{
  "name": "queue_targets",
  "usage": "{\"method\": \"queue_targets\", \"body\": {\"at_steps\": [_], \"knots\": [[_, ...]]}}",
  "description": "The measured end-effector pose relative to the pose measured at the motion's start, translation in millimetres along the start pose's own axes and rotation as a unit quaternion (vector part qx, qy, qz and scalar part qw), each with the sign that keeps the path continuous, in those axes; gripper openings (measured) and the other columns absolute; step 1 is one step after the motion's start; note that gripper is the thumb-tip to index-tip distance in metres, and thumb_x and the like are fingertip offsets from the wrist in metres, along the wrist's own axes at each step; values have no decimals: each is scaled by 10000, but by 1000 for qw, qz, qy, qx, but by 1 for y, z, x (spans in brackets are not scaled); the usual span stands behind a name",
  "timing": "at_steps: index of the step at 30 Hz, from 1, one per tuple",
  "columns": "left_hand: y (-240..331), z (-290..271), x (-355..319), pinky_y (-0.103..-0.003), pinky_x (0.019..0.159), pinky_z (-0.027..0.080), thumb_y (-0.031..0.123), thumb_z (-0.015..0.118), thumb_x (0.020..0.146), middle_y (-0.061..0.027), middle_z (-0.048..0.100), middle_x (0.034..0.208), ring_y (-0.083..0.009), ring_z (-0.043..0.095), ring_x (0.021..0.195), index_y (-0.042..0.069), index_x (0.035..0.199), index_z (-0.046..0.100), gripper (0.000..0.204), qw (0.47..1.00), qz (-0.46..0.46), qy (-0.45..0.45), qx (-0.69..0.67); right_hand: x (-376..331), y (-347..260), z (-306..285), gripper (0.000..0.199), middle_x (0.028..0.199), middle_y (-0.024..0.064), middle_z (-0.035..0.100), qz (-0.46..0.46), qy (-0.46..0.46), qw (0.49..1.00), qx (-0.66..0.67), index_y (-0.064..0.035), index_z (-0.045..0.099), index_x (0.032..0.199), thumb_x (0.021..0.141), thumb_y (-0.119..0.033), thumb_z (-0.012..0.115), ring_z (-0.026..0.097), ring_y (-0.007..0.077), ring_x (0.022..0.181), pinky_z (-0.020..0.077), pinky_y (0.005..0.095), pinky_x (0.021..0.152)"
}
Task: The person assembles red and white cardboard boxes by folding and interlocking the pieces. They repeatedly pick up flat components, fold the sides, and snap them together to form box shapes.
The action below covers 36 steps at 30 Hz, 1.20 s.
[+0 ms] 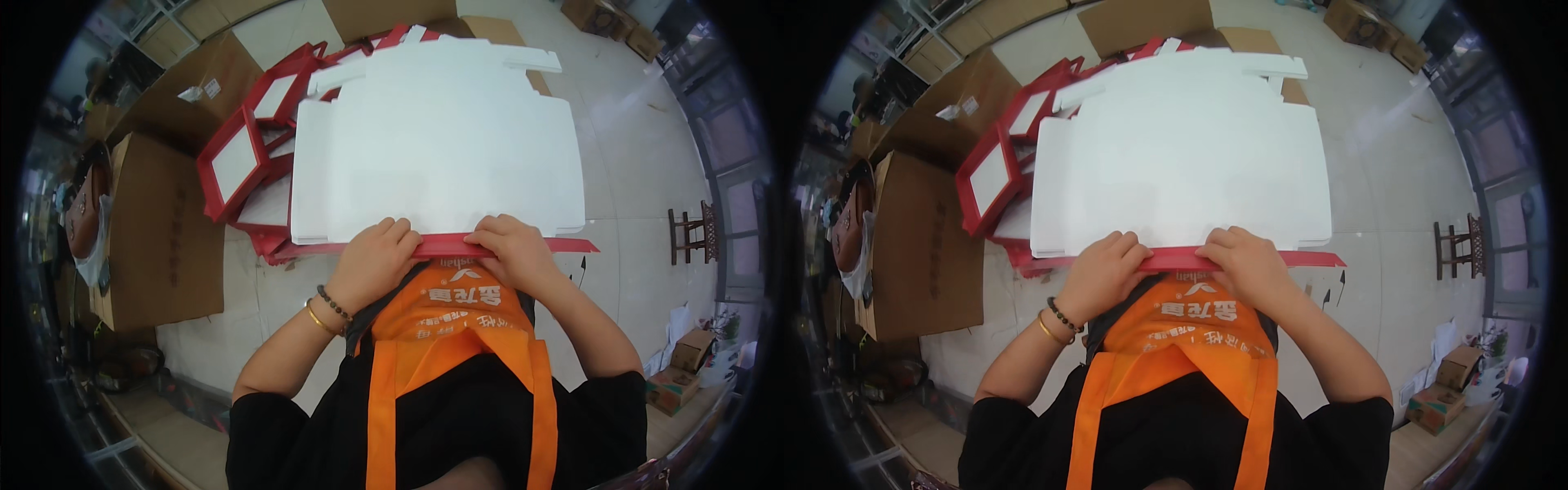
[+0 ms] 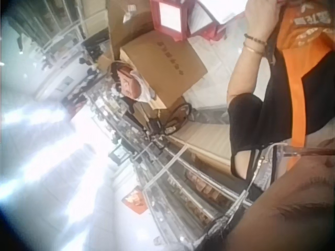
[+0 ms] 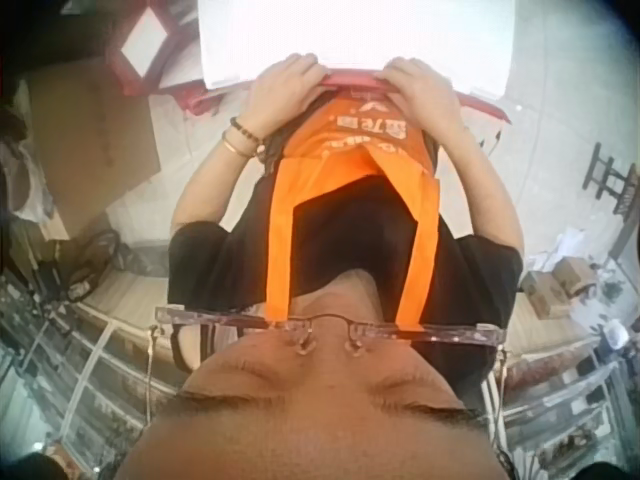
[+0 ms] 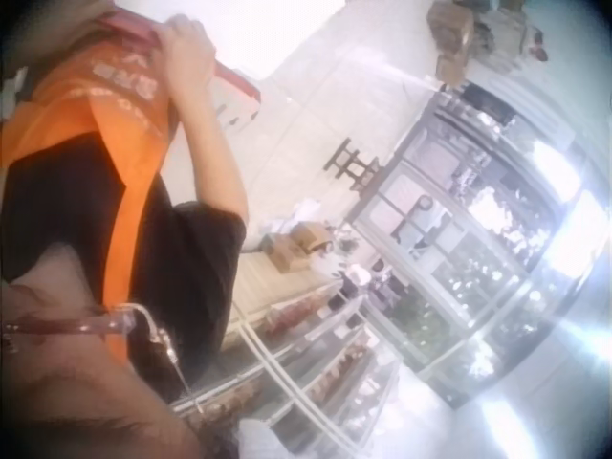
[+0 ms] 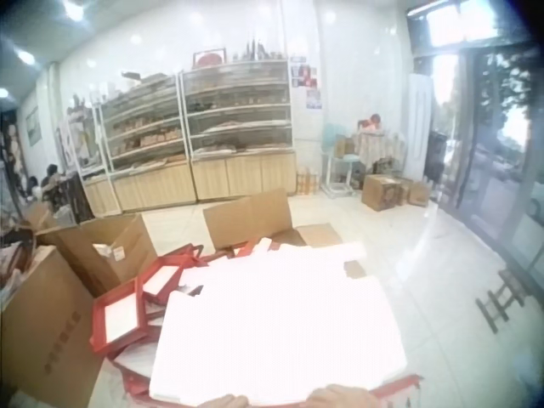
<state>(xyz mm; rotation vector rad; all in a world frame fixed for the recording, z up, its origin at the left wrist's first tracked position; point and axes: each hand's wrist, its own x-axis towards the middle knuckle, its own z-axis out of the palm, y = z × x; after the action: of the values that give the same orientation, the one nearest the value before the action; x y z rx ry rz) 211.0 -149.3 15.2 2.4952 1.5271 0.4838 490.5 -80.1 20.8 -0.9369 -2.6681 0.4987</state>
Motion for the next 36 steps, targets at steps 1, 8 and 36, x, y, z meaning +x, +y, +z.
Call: {"method": "queue_targets", "body": {"at_steps": [1,8,36], "knots": [[1,-1,2,-421,810,553,114,773,784,-84,595,999,-296,634,962,63,1071,642,320,1000,-4,-12,-2,2,1,-3,343,1090,18,688,2,-6,1000,6,-107,743,1122,796,-138,846,682,244,1020,603,378,817],[46,34,12,-439,1020,511,28,722,799,-149,592,1219,-343,592,1162,-6,1413,595,628,998,-24,44,39,-12,-29,-16,407,1194,83,740,0,-47,998,43,-112,742,1292,887,-113,785,719,294,1084,610,407,914],[-80,-57,12,-469,1036,445,313,1047,560,-121,552,1221,-342,549,1195,103,1321,509,955,934,18,354,51,-21,91,-82,346,1197,73,804,-77,264,960,-57,-157,803,1181,850,-60,776,760,293,1108,587,420,964]]}}
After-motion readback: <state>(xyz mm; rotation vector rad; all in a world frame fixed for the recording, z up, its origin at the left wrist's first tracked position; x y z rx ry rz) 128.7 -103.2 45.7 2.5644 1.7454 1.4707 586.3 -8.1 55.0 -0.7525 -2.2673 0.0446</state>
